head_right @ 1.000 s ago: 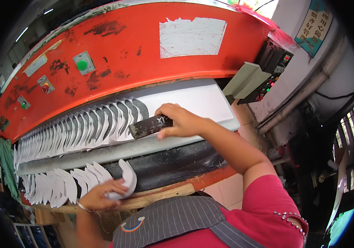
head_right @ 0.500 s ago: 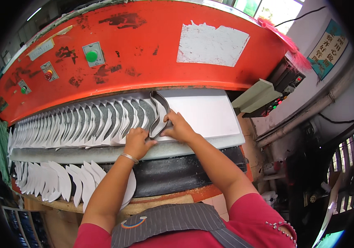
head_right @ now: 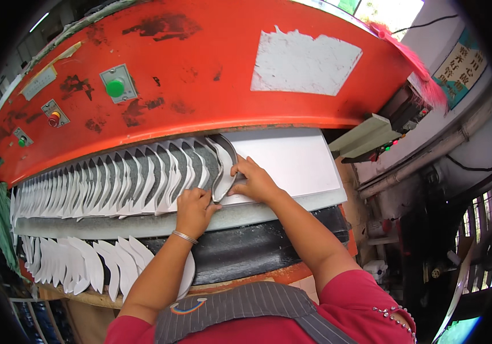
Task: Operating a hydraulic press machine with a metal die to cut shoe upper components from sheets of material and collecting them in a sack.
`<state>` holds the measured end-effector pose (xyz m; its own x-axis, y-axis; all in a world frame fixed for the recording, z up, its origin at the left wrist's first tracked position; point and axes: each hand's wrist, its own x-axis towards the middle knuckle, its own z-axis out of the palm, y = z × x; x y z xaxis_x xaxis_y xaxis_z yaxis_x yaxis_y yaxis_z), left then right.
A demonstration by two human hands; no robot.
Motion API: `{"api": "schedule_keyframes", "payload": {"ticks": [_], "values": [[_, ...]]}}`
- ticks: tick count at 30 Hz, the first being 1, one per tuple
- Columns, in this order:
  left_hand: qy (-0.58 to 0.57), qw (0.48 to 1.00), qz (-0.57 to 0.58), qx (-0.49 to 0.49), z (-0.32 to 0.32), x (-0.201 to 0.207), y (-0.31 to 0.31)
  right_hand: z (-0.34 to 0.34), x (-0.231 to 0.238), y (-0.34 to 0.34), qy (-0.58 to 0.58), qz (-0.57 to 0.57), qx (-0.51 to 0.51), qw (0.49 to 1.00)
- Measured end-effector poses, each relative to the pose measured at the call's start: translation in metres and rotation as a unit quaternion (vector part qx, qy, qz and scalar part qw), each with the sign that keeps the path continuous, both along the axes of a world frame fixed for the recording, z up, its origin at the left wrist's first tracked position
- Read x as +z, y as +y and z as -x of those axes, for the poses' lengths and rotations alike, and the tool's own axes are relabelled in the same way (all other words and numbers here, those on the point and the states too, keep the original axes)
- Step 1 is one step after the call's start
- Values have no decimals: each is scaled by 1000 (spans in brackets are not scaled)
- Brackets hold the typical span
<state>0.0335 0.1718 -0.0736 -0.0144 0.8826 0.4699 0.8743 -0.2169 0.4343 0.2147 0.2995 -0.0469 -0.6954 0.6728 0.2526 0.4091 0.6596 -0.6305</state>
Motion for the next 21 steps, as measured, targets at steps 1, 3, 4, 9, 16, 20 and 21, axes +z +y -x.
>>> {"api": "schedule_keyframes", "payload": {"ticks": [1, 3, 4, 9, 16, 20, 21], "values": [[-1, 1000, -1, 4, 3, 2, 4, 4, 5, 3, -1, -1, 4, 1000], [-4, 1000, 30, 0, 7, 8, 6, 7, 14, 5, -32, 71, -2, 997], [-36, 993, 111, -5, 12, 13, 5, 8, 19, 7, -66, 120, 3, 991], [-159, 976, -101, 113, 134, 76, 15, 18, 74, 6, -7, -121, -52, 991], [-85, 793, -309, 518, 485, 98, -48, 193, 133, -19, 132, -15, 27, 991], [60, 820, -255, 508, 594, 154, -91, 252, 170, -11, 245, -88, -72, 963], [45, 834, -250, 490, 591, 151, -78, 252, 166, 0, 242, -139, -119, 953]]}}
